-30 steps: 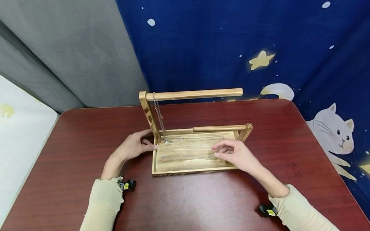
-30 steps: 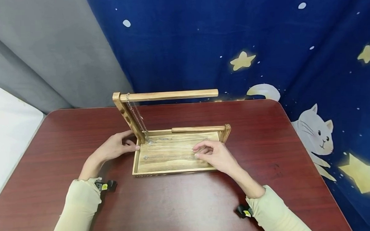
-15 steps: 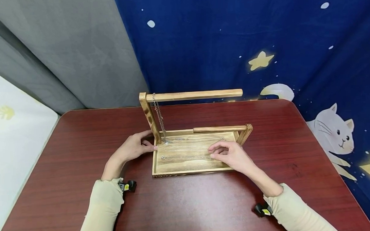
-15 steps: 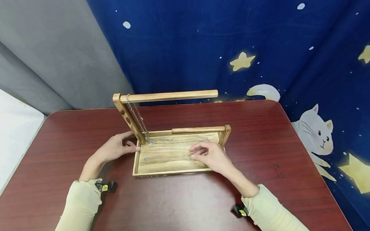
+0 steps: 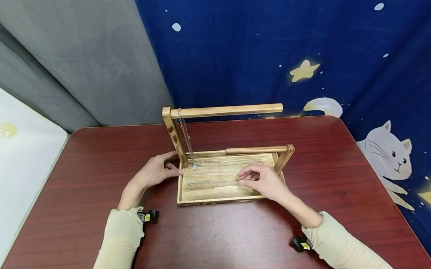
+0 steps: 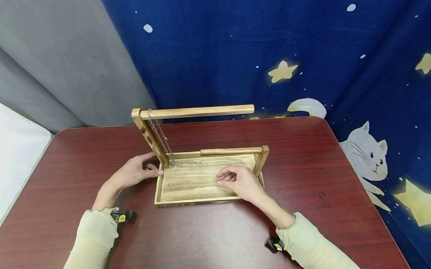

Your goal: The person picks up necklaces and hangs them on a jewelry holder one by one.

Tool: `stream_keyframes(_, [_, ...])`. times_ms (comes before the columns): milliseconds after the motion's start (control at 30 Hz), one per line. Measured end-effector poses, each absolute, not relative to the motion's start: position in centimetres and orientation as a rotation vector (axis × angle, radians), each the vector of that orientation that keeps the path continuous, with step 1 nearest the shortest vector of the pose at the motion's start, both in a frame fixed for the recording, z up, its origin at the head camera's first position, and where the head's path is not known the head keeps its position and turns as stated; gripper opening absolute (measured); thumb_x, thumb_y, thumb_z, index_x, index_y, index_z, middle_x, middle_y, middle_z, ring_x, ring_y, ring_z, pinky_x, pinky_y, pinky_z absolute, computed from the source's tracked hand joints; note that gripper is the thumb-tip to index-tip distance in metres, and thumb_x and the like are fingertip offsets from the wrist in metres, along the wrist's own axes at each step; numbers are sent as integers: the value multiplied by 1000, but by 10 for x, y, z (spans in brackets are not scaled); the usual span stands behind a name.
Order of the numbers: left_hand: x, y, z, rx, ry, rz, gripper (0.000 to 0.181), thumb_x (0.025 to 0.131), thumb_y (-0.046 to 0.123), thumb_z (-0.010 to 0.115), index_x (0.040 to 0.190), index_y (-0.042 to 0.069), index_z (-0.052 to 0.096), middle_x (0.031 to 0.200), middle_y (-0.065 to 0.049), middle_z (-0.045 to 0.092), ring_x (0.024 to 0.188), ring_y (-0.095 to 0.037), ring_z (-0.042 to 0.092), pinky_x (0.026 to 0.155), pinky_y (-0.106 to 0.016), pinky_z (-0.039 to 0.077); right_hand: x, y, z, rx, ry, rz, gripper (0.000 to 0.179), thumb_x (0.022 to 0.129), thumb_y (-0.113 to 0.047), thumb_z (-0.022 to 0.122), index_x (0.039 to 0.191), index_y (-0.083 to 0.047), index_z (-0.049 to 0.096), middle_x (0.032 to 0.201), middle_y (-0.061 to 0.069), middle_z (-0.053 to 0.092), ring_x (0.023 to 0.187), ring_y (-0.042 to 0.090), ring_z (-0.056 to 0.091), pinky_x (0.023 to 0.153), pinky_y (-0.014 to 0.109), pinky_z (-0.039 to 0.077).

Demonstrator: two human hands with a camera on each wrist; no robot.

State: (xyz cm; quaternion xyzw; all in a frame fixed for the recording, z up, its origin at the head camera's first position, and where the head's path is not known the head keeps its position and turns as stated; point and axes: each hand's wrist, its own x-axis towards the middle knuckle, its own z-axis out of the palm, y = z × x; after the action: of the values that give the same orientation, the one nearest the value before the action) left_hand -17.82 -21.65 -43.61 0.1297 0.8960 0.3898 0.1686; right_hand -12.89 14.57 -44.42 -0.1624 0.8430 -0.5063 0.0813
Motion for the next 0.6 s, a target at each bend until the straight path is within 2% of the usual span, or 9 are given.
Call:
stream_keyframes(300, [-178,-217,-436,364,2552,1096,77,89,31,76,150,2,41,88,-2,74,81,-11,65,77,-33,45,-132,135,-443,-473,2552,-1398,11,84,-13,80,95,-12,77,79,-5,67,73,11,61,67,23,49])
stream_keyframes(600, [-179,-216,-436,360,2555,1100,76,88,31,77,150,5,42,87,0,73,82,-12,66,81,-36,45,-136,130,-443,-480,2607,-1307,10,83,-16,81,92,-16,78,75,-10,66,69,9,60,64,24,48])
